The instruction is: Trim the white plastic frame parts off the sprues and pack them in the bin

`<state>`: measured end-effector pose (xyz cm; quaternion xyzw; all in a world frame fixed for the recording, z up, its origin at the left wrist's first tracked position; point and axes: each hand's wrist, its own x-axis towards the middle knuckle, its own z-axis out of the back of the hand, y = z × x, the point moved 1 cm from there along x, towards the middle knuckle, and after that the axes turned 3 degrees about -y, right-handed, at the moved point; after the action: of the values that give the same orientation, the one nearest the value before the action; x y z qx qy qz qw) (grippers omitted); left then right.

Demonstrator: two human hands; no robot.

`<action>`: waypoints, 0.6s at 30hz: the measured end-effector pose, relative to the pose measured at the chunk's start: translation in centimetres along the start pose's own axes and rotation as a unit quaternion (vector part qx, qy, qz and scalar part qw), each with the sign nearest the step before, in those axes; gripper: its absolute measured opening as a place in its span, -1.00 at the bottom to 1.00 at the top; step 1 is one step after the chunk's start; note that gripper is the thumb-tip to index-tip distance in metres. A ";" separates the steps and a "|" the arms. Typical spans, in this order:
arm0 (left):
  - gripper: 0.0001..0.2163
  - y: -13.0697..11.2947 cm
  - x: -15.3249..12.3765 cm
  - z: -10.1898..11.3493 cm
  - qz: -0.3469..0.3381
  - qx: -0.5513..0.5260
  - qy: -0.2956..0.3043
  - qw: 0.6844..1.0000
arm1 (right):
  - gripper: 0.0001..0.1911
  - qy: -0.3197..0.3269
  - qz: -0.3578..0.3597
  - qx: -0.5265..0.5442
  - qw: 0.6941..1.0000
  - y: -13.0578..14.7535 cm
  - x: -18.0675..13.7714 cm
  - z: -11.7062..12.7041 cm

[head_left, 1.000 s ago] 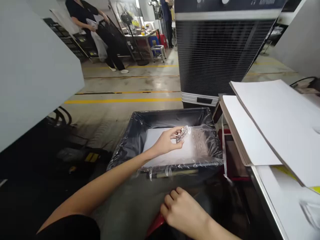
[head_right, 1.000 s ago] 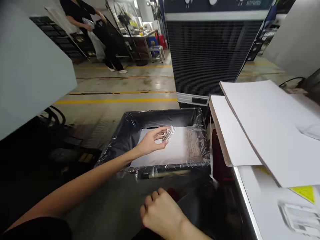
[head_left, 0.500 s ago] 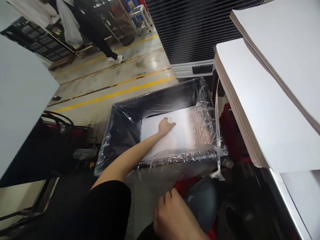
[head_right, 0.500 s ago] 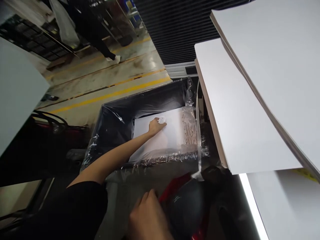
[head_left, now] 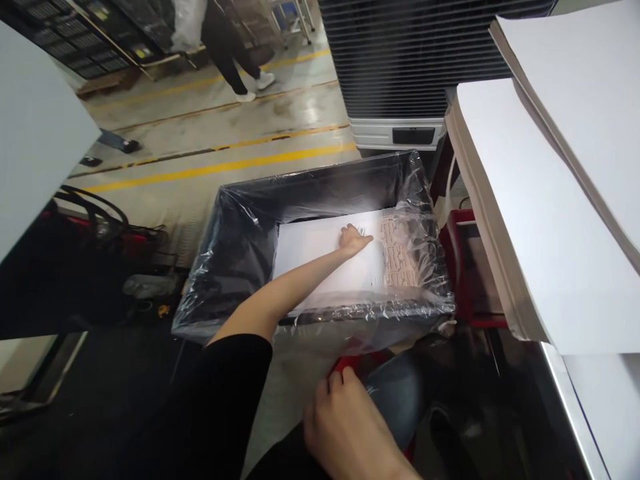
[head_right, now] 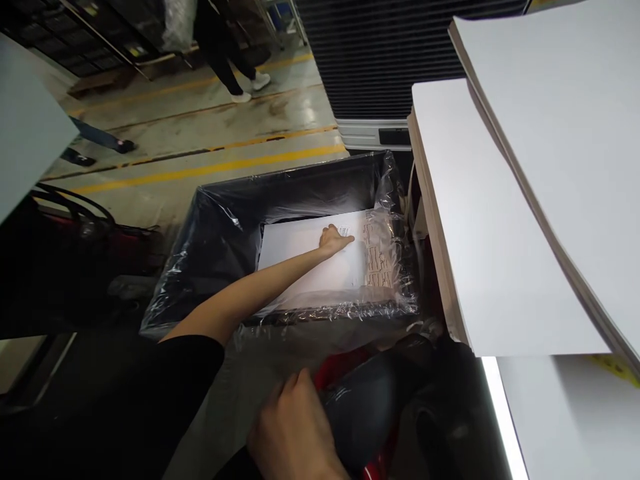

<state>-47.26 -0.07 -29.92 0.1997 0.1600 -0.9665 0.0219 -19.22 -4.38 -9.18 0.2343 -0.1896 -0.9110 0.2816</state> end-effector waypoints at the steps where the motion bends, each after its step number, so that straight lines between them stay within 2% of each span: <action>1: -0.49 0.0 0.2 0.2 0.004 0.002 -0.003 1.000 | -0.80 0.002 -0.002 0.003 1.000 0.0 0.0 0.1; 6: -0.50 0.5 1.6 1.5 0.031 0.016 -0.015 0.999 | -0.78 0.015 -0.010 0.011 1.000 0.0 0.1 -0.3; 12: -0.52 0.7 2.7 2.5 0.040 0.028 -0.023 0.999 | -0.82 -0.044 -0.010 0.022 0.999 0.1 0.3 -1.5; 15: -0.54 0.6 2.9 3.0 0.038 0.032 -0.017 0.999 | -0.80 -0.012 -0.014 0.019 1.000 0.0 0.3 -1.1; 18: -0.53 0.4 1.9 2.7 0.006 0.031 -0.006 0.999 | -0.77 0.020 -0.022 0.024 0.999 0.0 0.3 -0.4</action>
<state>-50.02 -1.25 -28.46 0.1955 0.1290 -0.9719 0.0222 -19.22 -4.64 -9.64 0.2637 -0.2006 -0.9070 0.2598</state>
